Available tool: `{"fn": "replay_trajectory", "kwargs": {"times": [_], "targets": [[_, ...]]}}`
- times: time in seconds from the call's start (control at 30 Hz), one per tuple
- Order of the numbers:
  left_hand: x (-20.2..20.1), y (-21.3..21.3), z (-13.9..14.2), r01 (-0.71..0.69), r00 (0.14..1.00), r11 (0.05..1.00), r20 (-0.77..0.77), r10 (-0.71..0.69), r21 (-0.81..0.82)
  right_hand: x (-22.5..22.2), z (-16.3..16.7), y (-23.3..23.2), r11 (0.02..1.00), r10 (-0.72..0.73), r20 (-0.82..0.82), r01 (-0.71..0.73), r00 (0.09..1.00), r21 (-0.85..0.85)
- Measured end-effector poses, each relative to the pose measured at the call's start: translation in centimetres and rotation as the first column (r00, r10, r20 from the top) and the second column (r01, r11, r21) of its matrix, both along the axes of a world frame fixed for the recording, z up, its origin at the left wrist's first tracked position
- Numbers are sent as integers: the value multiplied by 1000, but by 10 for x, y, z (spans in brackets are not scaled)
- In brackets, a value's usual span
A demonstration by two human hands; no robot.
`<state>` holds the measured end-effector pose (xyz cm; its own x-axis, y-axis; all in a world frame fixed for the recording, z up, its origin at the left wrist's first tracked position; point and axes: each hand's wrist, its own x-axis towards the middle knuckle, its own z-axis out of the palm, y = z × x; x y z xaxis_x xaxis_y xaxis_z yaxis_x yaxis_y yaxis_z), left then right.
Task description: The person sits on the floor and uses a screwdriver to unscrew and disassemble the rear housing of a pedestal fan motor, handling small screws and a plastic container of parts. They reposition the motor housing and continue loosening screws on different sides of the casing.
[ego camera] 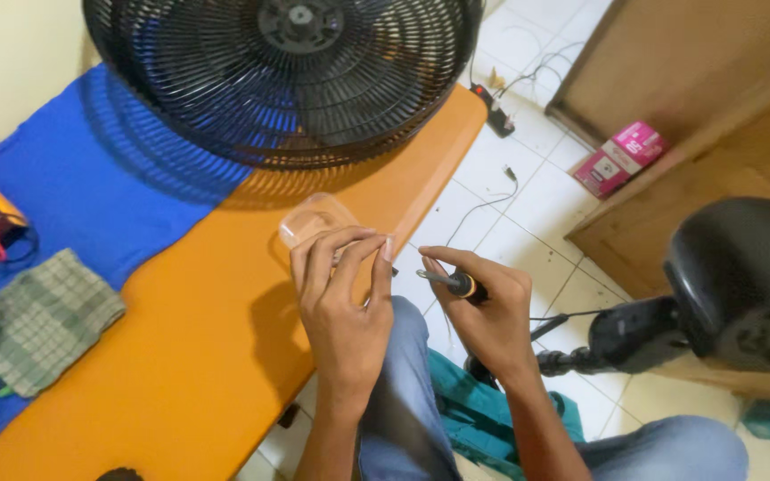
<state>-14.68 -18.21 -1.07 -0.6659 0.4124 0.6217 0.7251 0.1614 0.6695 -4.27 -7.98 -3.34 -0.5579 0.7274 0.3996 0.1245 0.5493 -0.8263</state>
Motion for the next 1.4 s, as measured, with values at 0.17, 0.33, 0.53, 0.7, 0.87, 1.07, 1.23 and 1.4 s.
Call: {"fn": "replay_trajectory", "kwargs": {"times": [0.17, 0.33, 0.53, 0.7, 0.87, 1.07, 1.23, 1.4], "targets": [[18, 17, 3, 98, 995, 995, 35, -98, 1, 26, 5, 9, 993, -83, -24, 85, 996, 83], [36, 30, 6, 205, 978, 979, 48, -205, 7, 52, 6, 11, 961, -182, -73, 193, 981, 200], [63, 50, 10, 326, 945, 945, 29, -326, 19, 91, 9, 13, 932, -280, -90, 293, 956, 213], [89, 65, 12, 442, 896, 897, 34, -442, 16, 122, 10, 12, 906, -347, -121, 366, 930, 211], [112, 82, 10, 560, 828, 826, -4, -561, 64, 149, 8, 9, 859, -428, -171, 458, 887, 228], [144, 99, 7, 666, 741, 741, 33, -670, 87, 185, 0, 4, 778, -540, -187, 572, 820, 260], [166, 109, 6, 677, 732, 731, 27, -681, 85, 211, -7, -4, 686, -615, -281, 675, 737, 271], [175, 123, 4, 690, 722, 720, -10, -691, 67, 227, -12, 7, 677, -642, -328, 714, 693, 182]]}}
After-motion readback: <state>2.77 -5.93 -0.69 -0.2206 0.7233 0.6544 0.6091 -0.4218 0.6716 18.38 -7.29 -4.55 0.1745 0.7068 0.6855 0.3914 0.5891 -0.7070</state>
